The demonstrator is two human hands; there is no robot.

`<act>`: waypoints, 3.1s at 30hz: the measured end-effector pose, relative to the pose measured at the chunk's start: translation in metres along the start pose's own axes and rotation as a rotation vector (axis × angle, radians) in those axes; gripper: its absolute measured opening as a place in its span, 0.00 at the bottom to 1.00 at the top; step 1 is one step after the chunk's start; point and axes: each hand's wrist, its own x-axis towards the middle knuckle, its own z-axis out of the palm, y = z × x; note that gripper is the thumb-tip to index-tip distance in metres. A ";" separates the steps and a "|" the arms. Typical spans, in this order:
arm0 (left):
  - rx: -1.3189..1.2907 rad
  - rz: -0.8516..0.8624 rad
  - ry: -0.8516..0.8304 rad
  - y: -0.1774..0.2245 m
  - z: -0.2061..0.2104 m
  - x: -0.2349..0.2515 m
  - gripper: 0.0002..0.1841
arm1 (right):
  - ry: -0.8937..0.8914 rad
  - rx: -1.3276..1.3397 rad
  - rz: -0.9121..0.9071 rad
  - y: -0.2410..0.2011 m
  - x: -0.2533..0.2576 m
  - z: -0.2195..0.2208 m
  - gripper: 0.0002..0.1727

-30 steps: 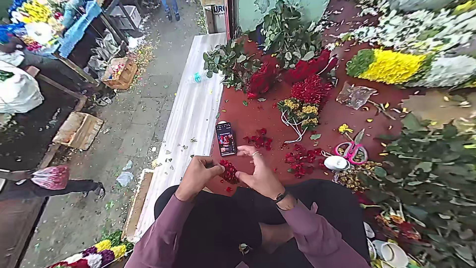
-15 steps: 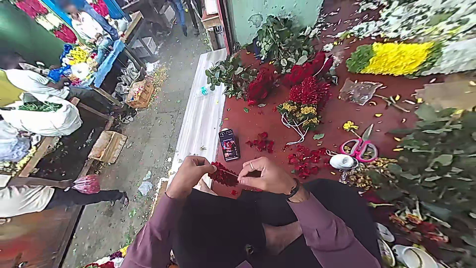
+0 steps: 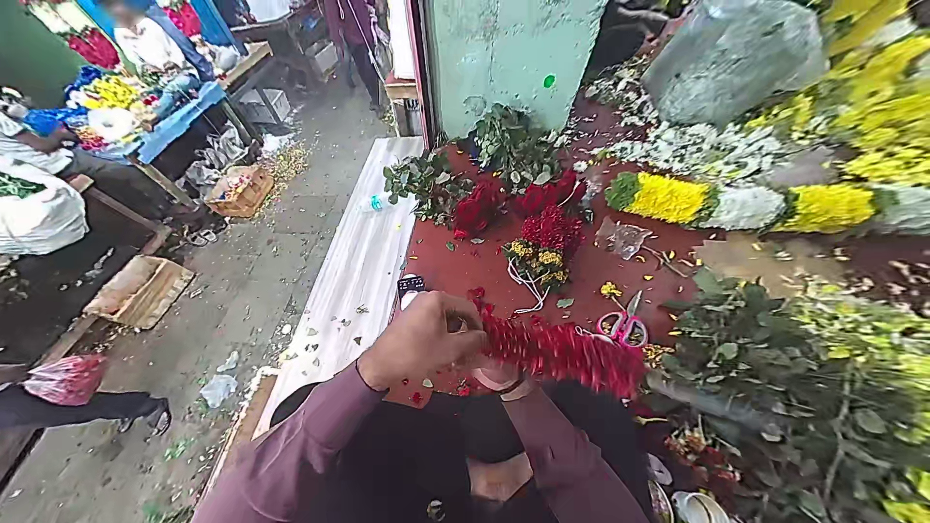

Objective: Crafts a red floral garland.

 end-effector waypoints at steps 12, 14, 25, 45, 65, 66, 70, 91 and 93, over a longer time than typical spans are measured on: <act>0.354 -0.376 -0.083 -0.084 -0.041 -0.011 0.08 | 0.308 -1.084 0.068 -0.102 -0.035 -0.115 0.09; 0.294 -0.408 -0.097 -0.089 -0.039 -0.026 0.10 | 0.382 -1.228 0.136 -0.126 -0.079 -0.132 0.12; 0.196 -0.369 0.033 -0.110 0.002 -0.060 0.08 | 0.604 -1.058 0.589 -0.167 -0.269 -0.056 0.20; -0.033 -0.311 -0.145 -0.140 0.024 -0.074 0.09 | 0.937 -1.366 0.734 0.061 0.095 -0.203 0.14; -0.026 -0.340 -0.199 -0.128 0.031 -0.065 0.09 | 0.502 -1.559 0.663 0.053 0.093 -0.194 0.17; -0.034 -0.338 -0.202 -0.129 0.032 -0.065 0.09 | 0.459 -1.620 0.662 0.059 0.094 -0.194 0.17; -0.047 -0.339 -0.200 -0.133 0.032 -0.067 0.10 | 0.535 -1.488 0.538 0.070 0.093 -0.190 0.09; -0.251 -0.400 -0.148 -0.134 0.024 -0.069 0.11 | 0.651 -0.822 0.423 -0.020 0.049 -0.112 0.12; -0.335 -0.422 -0.130 -0.133 0.022 -0.069 0.11 | 0.625 -0.714 0.310 -0.035 0.044 -0.073 0.09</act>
